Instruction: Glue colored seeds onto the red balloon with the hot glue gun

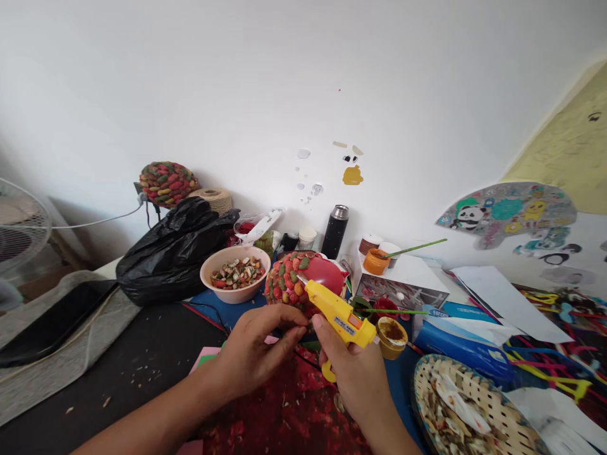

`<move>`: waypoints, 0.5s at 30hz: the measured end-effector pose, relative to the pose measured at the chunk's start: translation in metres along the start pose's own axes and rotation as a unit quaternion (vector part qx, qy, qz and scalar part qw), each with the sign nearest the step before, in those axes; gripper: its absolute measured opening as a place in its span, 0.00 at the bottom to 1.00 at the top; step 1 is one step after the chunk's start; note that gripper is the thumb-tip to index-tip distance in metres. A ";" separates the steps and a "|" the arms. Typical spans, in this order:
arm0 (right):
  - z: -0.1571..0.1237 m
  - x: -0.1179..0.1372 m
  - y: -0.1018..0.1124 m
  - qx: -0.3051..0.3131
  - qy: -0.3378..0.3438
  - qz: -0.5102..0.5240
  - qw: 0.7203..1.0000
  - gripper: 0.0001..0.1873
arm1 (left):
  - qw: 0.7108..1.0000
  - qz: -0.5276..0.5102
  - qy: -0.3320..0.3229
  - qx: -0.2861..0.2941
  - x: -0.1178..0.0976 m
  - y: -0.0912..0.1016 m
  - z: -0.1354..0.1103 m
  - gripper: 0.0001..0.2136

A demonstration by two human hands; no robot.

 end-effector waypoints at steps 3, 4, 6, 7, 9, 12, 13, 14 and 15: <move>0.000 0.001 0.001 -0.007 0.006 0.000 1.000 0.27 | 1.000 0.000 0.011 -0.006 0.005 0.007 0.003 0.06; 0.000 0.001 0.001 -0.008 0.005 0.000 1.000 0.27 | 1.000 -0.002 0.009 -0.005 0.006 0.009 0.005 0.07; 0.000 0.000 0.002 -0.008 0.002 0.002 1.000 0.27 | 1.000 -0.009 -0.013 0.004 0.007 0.012 0.007 0.13; 0.000 0.001 0.002 -0.009 0.003 0.003 1.000 0.28 | 1.000 -0.012 -0.027 0.009 0.006 0.012 0.008 0.15; 0.000 0.002 0.003 -0.010 0.005 0.004 1.000 0.28 | 0.999 -0.013 -0.050 0.001 0.005 0.014 0.008 0.17; 0.000 0.001 0.001 -0.005 0.004 0.005 1.000 0.28 | 0.997 0.010 -0.074 -0.034 0.002 0.014 0.007 0.10; 0.000 0.001 0.001 -0.004 0.003 0.006 1.000 0.28 | 0.995 0.017 -0.087 -0.037 0.000 0.013 0.005 0.09; 0.000 0.000 0.000 -0.003 0.003 0.007 1.000 0.28 | 0.994 0.025 -0.100 -0.034 -0.002 0.011 0.004 0.09; -0.001 0.000 0.000 -0.003 0.003 0.009 1.000 0.28 | 0.993 0.032 -0.110 -0.025 -0.003 0.008 0.002 0.09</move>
Point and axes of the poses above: each hand's wrist, its own z-axis towards the middle knuckle, its own y-axis out of the back of the hand, x = y × z, the point moved 6 cm from there along z, towards the middle knuckle, and after that the axes turned 8 degrees about z, right-handed, at the moved point
